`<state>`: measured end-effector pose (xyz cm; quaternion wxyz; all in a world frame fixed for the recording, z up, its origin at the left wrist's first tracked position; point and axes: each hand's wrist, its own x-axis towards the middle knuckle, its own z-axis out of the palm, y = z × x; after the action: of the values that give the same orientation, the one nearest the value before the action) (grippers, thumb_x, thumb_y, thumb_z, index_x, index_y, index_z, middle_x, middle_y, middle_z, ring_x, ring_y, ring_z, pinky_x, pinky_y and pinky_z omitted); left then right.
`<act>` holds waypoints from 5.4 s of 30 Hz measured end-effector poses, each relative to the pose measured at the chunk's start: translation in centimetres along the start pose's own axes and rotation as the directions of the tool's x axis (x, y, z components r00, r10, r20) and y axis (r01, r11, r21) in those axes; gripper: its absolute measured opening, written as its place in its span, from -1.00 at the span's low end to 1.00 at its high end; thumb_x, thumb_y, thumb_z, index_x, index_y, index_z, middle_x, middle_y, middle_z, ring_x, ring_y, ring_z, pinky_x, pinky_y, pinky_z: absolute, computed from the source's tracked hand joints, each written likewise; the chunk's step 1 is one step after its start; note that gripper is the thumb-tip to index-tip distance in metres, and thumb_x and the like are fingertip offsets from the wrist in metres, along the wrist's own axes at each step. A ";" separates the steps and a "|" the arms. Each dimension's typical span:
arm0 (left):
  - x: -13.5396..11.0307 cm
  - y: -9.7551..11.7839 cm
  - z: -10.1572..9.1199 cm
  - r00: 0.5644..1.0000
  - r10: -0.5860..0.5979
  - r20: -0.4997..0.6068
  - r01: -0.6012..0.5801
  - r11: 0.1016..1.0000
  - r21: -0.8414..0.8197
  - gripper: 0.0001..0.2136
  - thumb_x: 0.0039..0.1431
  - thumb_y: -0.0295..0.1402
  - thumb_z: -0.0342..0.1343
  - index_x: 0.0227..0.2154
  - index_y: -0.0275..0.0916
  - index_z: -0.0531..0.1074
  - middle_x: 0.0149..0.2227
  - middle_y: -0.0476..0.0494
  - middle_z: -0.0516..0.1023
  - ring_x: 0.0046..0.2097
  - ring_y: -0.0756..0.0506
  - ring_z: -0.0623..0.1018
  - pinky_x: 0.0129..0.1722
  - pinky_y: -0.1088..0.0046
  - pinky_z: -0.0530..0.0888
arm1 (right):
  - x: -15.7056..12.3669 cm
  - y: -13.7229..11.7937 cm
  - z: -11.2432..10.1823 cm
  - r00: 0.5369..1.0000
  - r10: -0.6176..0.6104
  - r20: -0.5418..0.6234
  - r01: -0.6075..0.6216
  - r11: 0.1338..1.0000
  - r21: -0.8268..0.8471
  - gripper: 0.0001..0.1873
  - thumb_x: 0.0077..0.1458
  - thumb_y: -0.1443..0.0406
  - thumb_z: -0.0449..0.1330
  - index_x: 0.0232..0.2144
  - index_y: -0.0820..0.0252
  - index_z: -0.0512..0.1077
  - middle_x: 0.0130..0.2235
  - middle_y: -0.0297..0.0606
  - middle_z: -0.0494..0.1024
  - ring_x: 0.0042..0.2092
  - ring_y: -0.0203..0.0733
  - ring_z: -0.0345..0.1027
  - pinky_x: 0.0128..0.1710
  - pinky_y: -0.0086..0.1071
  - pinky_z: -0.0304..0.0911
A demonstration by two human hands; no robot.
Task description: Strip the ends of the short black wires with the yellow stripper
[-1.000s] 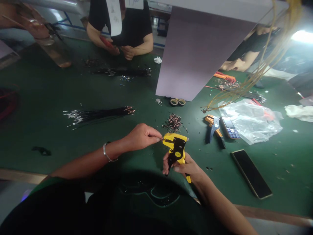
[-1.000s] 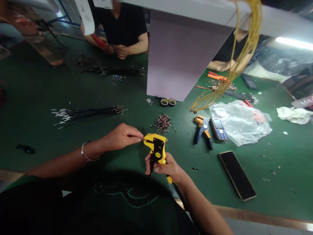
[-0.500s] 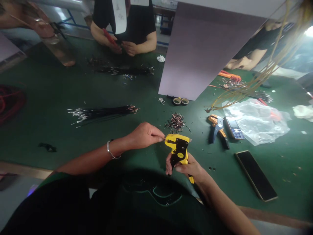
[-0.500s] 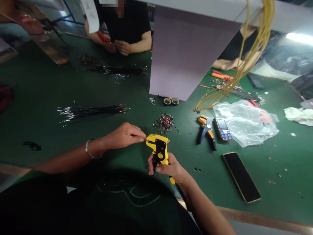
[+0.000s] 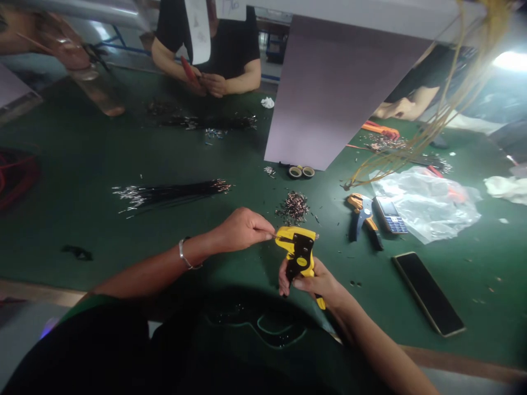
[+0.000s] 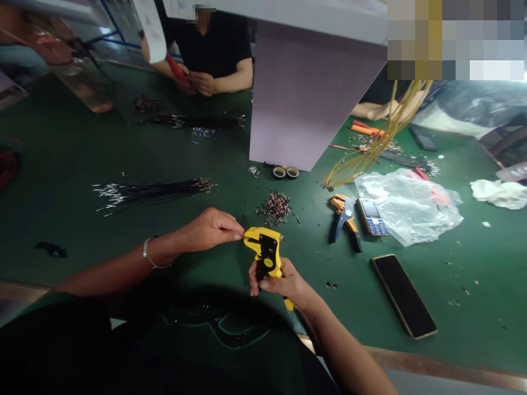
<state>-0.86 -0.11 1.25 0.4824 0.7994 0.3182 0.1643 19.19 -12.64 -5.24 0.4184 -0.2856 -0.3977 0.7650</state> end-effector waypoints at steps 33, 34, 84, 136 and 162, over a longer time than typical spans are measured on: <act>0.2 -1.0 -0.1 0.996 0.085 0.026 -0.086 0.996 0.037 -0.84 0.02 -0.50 0.13 -0.41 -0.24 0.62 -0.38 -0.08 0.65 -0.38 0.02 0.56 -0.37 0.56 0.42 | -0.6 1.4 -0.2 0.997 0.015 -0.077 -0.015 1.000 0.011 -0.74 0.02 0.25 0.35 -0.28 0.30 0.43 -0.50 -0.32 0.45 -0.51 -0.28 0.33 -0.43 -0.27 0.35; 0.2 -1.0 -0.1 0.996 0.084 0.025 -0.085 0.996 0.034 -0.84 0.02 -0.49 0.14 -0.41 -0.23 0.62 -0.38 -0.07 0.64 -0.38 0.02 0.56 -0.36 0.56 0.42 | -0.6 1.5 -0.2 0.997 0.017 -0.080 -0.016 1.000 0.013 -0.74 0.01 0.25 0.35 -0.30 0.29 0.43 -0.51 -0.33 0.44 -0.52 -0.29 0.32 -0.44 -0.27 0.34; 0.0 -1.3 0.3 0.928 0.371 -0.025 -0.353 0.899 0.260 -0.83 0.08 -0.51 0.09 -0.52 -0.21 0.54 -0.53 -0.05 0.58 -0.44 0.00 0.52 -0.36 0.48 0.41 | -1.3 -0.3 0.9 0.967 -0.239 -0.087 -0.016 0.284 -0.959 -0.82 -0.18 0.42 0.03 -0.46 0.12 0.10 -0.50 -0.40 0.24 -0.50 -0.30 0.05 -0.48 -0.41 -0.04; 0.2 -2.5 2.2 0.949 0.131 -0.286 -0.138 0.990 -0.007 -0.89 0.02 -0.44 0.17 -0.55 -0.30 0.54 -0.55 -0.04 0.57 -0.51 0.06 0.47 -0.50 0.59 0.34 | -1.3 -3.4 2.0 0.965 0.194 -0.176 -0.129 0.935 0.329 -0.81 -0.17 0.47 0.18 -0.39 0.29 0.40 -0.55 -0.34 0.39 -0.61 -0.35 0.18 -0.65 -0.43 0.15; 0.4 -2.7 2.1 0.946 0.031 -0.322 -0.056 0.996 -0.069 -0.90 -0.01 -0.44 0.19 -0.58 -0.31 0.53 -0.60 -0.02 0.51 -0.53 0.06 0.43 -0.52 0.59 0.30 | -1.4 -3.9 1.6 0.979 0.168 -0.112 -0.123 0.937 0.327 -0.80 -0.17 0.46 0.16 -0.37 0.30 0.40 -0.54 -0.34 0.38 -0.59 -0.32 0.21 -0.63 -0.41 0.18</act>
<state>-0.27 -0.33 -2.13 0.4509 0.7498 0.3679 0.3147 20.23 -13.21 -0.96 0.4277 -0.2954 -0.2169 0.8263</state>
